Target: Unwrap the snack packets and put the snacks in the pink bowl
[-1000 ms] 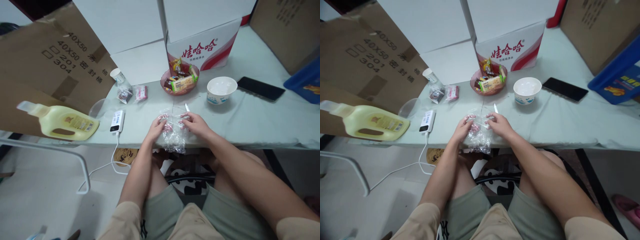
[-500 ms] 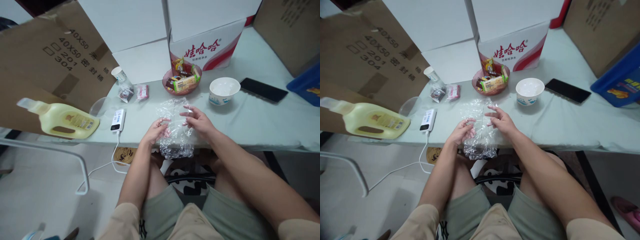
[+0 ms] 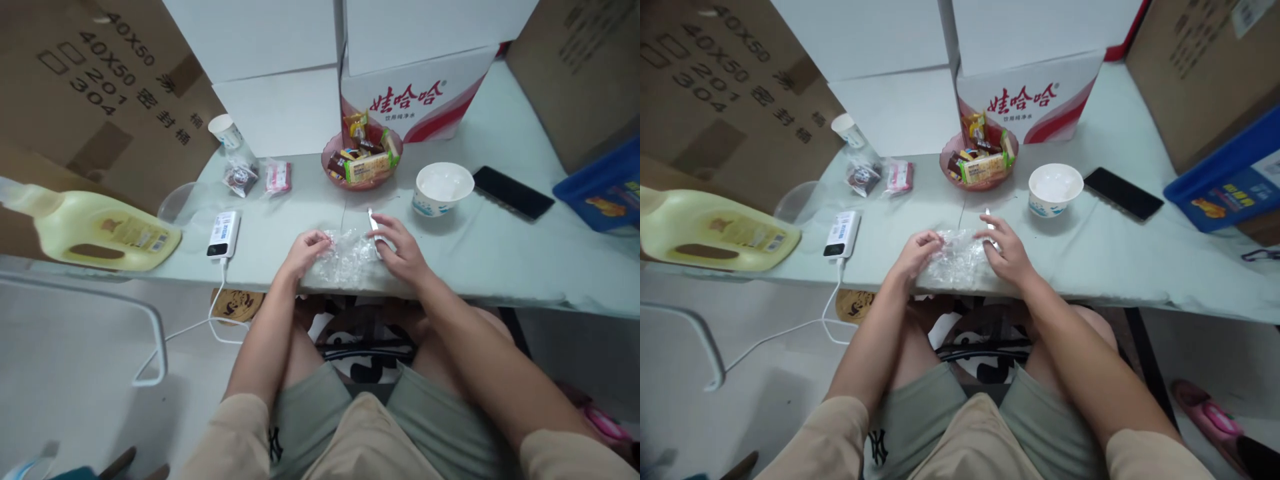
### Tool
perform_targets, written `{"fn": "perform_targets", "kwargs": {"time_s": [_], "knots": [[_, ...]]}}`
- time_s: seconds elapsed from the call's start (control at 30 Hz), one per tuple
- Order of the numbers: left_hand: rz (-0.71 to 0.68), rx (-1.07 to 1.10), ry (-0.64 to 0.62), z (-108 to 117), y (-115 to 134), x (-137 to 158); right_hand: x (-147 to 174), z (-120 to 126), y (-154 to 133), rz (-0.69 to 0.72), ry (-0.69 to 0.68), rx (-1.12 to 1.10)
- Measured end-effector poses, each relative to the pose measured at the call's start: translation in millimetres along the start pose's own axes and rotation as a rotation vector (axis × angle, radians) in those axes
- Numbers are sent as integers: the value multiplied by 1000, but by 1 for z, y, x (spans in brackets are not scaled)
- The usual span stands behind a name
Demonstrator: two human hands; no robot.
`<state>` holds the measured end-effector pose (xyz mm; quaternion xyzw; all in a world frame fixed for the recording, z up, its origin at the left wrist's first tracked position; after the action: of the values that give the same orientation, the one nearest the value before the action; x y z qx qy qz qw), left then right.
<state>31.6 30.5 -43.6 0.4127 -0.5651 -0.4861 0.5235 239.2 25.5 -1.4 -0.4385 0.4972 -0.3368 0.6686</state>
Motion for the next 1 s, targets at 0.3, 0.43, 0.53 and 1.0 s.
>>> {"fn": "perform_targets", "kwargs": {"time_s": [0.3, 0.43, 0.53, 1.0], "knots": [[26, 175, -161, -22, 7, 10, 2, -27, 19, -385, -79, -239], [224, 70, -198, -28, -15, 11, 0, -9, 13, -307, 154, -206], [187, 28, -136, -27, -11, 10, 0, -9, 19, -326, 174, -339], [49, 194, -67, -8, 8, 7, 14, -3, 18, -364, 34, -373]]}}
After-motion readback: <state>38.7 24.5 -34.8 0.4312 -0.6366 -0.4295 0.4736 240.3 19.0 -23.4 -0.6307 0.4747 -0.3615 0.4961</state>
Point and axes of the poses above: each hand's wrist, its own x-axis away from the middle knuckle, its own z-axis out of the back of the hand, y = z × x, the point moved 8 cm from there along -x, towards the middle knuckle, and after that the axes turned 12 degrees about -x, right-handed, at the moved point
